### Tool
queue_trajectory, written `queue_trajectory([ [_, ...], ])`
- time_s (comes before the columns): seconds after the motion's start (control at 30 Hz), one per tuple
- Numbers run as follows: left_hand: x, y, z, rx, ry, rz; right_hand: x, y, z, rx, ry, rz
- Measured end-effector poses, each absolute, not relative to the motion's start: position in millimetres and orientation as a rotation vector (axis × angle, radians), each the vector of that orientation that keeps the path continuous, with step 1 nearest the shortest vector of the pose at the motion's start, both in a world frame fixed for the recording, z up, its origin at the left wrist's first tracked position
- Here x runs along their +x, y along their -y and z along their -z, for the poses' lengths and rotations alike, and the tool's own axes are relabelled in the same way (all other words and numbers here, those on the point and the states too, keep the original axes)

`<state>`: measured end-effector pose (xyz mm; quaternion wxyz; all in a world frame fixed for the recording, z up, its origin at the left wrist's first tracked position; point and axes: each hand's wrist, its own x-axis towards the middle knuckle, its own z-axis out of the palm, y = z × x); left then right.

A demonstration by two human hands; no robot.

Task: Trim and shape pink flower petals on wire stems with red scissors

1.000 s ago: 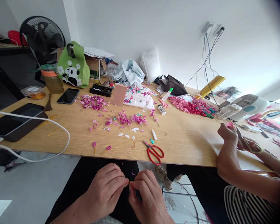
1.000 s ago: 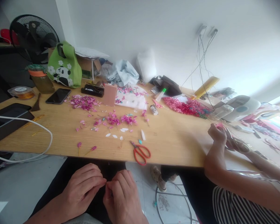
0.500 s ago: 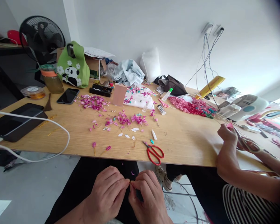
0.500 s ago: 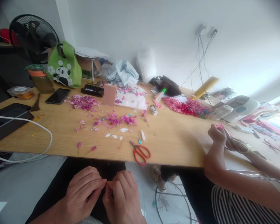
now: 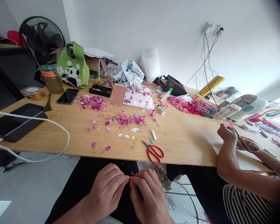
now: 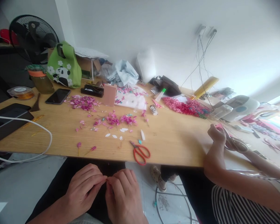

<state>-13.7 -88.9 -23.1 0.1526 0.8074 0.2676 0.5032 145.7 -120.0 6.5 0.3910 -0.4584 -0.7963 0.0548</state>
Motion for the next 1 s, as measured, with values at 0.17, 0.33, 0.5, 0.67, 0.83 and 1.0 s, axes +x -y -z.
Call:
queue_trajectory([
  [0.17,-13.0,88.0,21.0,2.313,-0.773,-1.389,146.2,119.5,-3.3,-1.186,2.033,-0.102],
  [0.33,-12.7,88.8,20.1,2.278,-0.8,-1.406,145.4,120.5,-1.0,-1.207,2.019,-0.089],
  [0.5,-12.5,89.6,22.4,2.273,-0.831,-1.398,145.1,121.4,-1.9,-1.221,2.014,-0.099],
  [0.67,-13.3,90.6,22.7,2.294,-0.835,-1.385,145.5,121.6,-3.2,-1.222,2.013,-0.092],
  [0.83,-13.1,90.2,20.4,2.296,-0.848,-1.35,145.9,122.8,-1.6,-1.235,2.013,-0.1],
  [1.0,-12.2,89.0,17.9,2.298,-0.862,-1.376,146.1,122.6,-1.7,-1.255,2.0,-0.077],
])
